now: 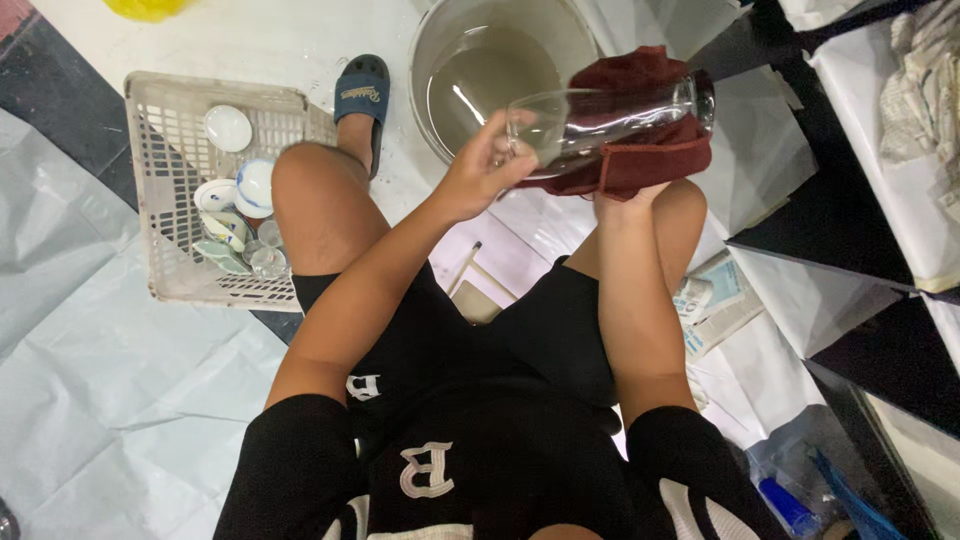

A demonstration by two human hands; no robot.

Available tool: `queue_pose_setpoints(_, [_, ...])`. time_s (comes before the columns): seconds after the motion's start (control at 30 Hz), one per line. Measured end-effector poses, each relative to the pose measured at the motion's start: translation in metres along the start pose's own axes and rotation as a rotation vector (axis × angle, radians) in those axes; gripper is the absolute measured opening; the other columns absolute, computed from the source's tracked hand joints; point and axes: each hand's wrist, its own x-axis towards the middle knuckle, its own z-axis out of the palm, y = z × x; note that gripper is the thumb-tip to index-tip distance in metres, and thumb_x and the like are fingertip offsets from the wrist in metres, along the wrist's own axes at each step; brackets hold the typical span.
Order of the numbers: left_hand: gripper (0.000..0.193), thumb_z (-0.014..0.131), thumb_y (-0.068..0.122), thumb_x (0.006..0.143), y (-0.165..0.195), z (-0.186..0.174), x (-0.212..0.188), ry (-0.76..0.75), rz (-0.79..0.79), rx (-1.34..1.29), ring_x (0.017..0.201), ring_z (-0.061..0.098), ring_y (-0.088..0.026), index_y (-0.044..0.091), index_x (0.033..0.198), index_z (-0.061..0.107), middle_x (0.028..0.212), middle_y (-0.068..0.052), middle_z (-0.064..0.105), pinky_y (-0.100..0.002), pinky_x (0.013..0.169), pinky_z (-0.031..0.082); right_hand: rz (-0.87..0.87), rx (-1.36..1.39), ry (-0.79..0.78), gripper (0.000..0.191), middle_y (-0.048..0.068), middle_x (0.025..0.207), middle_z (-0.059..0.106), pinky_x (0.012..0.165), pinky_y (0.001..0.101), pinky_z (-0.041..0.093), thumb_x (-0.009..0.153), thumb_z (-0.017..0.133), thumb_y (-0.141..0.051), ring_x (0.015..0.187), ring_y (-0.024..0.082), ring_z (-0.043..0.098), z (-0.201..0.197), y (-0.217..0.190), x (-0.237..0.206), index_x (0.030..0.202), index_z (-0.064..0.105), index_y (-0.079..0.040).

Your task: The person sits on the floor and dries various glassware and ceramic items using a maroon cloth. They pick up each item from a plastic basket, wipe it dry, and place it on a nearby shelf.

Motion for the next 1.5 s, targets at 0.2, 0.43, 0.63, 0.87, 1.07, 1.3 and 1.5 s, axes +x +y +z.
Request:
queue_pose_setpoints(0.2, [0.093,0.089,0.026,0.082,0.051,0.008,-0.010,0.141,0.705,1.027,0.116,0.068,-0.032,0.014,0.156,0.033,0.137,-0.017,0.064,-0.041,0.096,0.057,0.076,-0.034,-0.098,0.060,0.010,0.139,0.059,0.110,0.0465,0.051,0.101,0.045,-0.056,0.126,0.029,0.059,0.002,-0.002,0.006,0.141,0.052,-0.011])
queue_pose_setpoints(0.43, [0.098,0.081,0.031,0.084,0.038,0.005,-0.015,-0.018,0.153,0.457,0.089,0.066,-0.018,0.009,0.158,0.023,0.122,-0.014,0.064,-0.034,0.078,0.055,-0.001,0.046,-0.181,0.059,0.011,0.138,0.061,0.110,0.0468,0.051,0.104,0.045,-0.055,0.126,0.029,0.061,0.004,0.003,0.001,0.141,0.053,-0.009])
queue_pose_setpoints(0.63, [0.068,0.065,0.037,0.098,0.006,0.002,-0.008,0.188,0.122,0.099,0.081,0.054,-0.011,0.007,0.154,0.040,0.105,-0.008,0.061,-0.027,0.070,0.045,0.058,0.038,-0.222,0.058,0.012,0.140,0.062,0.112,0.0478,0.050,0.106,0.044,-0.052,0.127,0.029,0.062,0.031,0.023,-0.008,0.143,0.051,-0.008])
queue_pose_setpoints(0.87, [0.081,0.064,0.056,0.092,0.028,-0.057,-0.008,0.333,0.471,0.190,0.089,0.051,-0.009,0.002,0.149,0.044,0.122,-0.004,0.053,-0.023,0.078,0.043,0.114,-0.195,-0.358,0.054,0.014,0.138,0.061,0.109,0.0509,0.053,0.107,0.052,-0.042,0.125,0.030,0.063,0.097,0.002,-0.032,0.147,0.047,-0.007])
queue_pose_setpoints(1.07, [0.101,0.070,0.068,0.083,0.033,-0.059,-0.014,0.398,0.555,0.126,0.090,0.058,-0.013,0.004,0.153,0.036,0.116,-0.007,0.058,-0.027,0.076,0.045,0.309,-0.413,-0.491,0.045,0.017,0.132,0.062,0.097,0.0477,0.058,0.110,0.062,-0.030,0.117,0.029,0.066,0.130,0.016,-0.058,0.140,0.052,0.002])
queue_pose_setpoints(1.3, [0.088,0.066,0.068,0.092,0.009,-0.058,-0.006,0.107,0.339,-0.240,0.106,0.064,-0.018,-0.001,0.144,0.049,0.127,-0.013,0.062,-0.032,0.091,0.054,0.894,-0.427,-0.666,0.048,0.016,0.128,0.068,0.102,0.0446,0.053,0.095,0.074,-0.021,0.115,0.029,0.066,0.127,0.047,-0.089,0.136,0.060,-0.002])
queue_pose_setpoints(1.5, [0.114,0.085,0.061,0.078,-0.008,-0.030,0.014,-0.493,0.311,-0.493,0.125,0.065,-0.025,0.016,0.158,0.018,0.135,-0.014,0.061,-0.043,0.110,0.056,0.268,-1.231,-0.722,0.044,0.010,0.121,0.070,0.100,0.0369,0.052,0.089,0.076,-0.021,0.112,0.023,0.067,0.141,0.048,-0.131,0.129,0.063,-0.006])
